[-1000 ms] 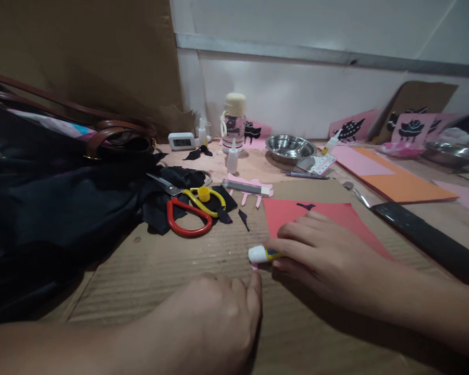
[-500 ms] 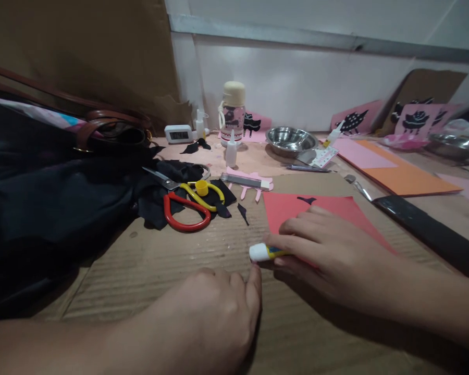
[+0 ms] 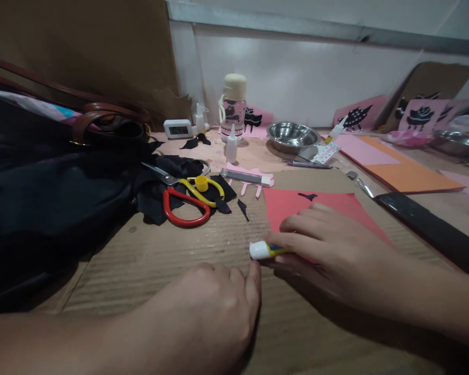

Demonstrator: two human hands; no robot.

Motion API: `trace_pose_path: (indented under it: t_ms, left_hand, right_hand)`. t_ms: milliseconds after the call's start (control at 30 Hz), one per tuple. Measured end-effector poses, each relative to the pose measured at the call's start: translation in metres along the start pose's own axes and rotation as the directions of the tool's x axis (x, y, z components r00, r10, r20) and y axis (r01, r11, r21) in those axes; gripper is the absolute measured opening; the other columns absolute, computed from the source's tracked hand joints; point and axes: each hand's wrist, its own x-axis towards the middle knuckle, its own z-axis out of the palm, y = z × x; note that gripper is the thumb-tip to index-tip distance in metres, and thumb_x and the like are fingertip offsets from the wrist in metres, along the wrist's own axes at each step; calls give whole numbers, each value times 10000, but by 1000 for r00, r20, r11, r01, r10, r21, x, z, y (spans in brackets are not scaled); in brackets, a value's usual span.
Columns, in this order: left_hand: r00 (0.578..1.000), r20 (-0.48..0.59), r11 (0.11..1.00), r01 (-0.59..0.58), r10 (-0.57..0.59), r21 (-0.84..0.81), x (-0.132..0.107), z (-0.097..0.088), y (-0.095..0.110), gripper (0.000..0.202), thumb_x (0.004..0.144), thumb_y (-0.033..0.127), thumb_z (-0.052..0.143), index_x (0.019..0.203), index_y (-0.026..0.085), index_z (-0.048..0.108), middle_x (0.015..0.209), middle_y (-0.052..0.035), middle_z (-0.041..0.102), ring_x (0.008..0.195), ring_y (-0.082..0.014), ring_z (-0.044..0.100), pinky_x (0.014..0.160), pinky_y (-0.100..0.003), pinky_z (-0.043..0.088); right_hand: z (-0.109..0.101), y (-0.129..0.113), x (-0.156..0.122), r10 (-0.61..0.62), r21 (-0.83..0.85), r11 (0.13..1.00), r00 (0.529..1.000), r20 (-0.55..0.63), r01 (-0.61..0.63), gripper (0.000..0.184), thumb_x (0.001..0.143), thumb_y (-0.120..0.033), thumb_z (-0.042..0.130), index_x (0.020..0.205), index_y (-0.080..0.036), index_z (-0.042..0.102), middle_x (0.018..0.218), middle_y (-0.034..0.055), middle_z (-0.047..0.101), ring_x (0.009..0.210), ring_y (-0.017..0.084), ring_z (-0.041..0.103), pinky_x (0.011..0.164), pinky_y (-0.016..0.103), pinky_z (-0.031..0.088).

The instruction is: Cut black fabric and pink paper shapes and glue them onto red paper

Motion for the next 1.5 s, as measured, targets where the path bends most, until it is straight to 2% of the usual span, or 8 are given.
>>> trace_pose_path:
  t_ms: [267,367,533,700,933,1200,1367,1500]
  left_hand:
    - [1000,28,1000,10,-10,-13,0,-1,1,577,846,108,500,1397,-62,492,814,-130,731,553,-220,648,443,-305,480]
    - [999,48,999,-3,5,-45,2,0,-1,585,851,113,496,1412,-52,482,812,-131,731,545,-219,648,445,-308,486]
    - [997,74,999,-12,15,-42,4,-2,-3,579,862,135,512,1409,-56,484,759,-95,709,511,-213,628,427,-299,474]
    - [999,45,1000,-9,10,-30,1,-3,-1,530,880,147,507,1374,-45,529,796,-125,726,533,-224,642,427,-307,489]
    - [999,38,1000,-10,10,-18,0,2,0,598,839,70,477,1421,-69,470,872,-162,745,582,-223,667,451,-301,504]
    - [995,-94,1000,18,-16,11,-2,-1,-1,585,793,103,472,1349,-39,586,725,-107,720,511,-219,611,425,-320,471]
    - [997,-79,1000,21,-20,15,-2,2,1,601,788,108,473,1363,-26,583,734,-115,727,518,-225,612,424,-325,463]
    - [997,-78,996,-14,7,-90,-4,4,-4,572,782,121,513,1332,-1,608,762,-103,733,515,-221,608,411,-333,416]
  right_hand:
    - [10,11,2,-6,-86,996,1000,16,8,194,998,-261,555,1064,-184,721,881,84,668,789,235,578,717,338,402]
    - [6,13,3,-28,-121,992,999,-34,24,179,994,-258,562,1042,-183,718,873,84,675,772,241,569,705,343,396]
    - [-5,6,2,-9,-26,1000,998,-69,7,211,1006,-252,527,1041,-196,727,889,82,687,774,232,565,689,335,381]
    - [3,-1,0,29,60,998,1000,4,-30,258,1028,-284,493,1054,-201,736,860,64,651,756,217,545,689,334,368]
    - [11,6,3,-53,-115,992,997,-50,47,211,1007,-260,540,1069,-175,723,841,72,659,758,243,542,714,355,355]
    - [-9,9,1,-6,-79,997,995,-100,-2,228,1012,-251,494,1063,-192,708,936,96,706,783,242,574,707,338,370]
    - [0,3,0,13,-28,999,998,-54,-15,185,998,-272,555,982,-197,725,851,69,675,758,232,561,706,341,369]
    - [8,2,-1,-1,-29,1000,999,-38,-1,201,1000,-278,560,924,-191,725,807,63,643,727,227,532,682,339,356]
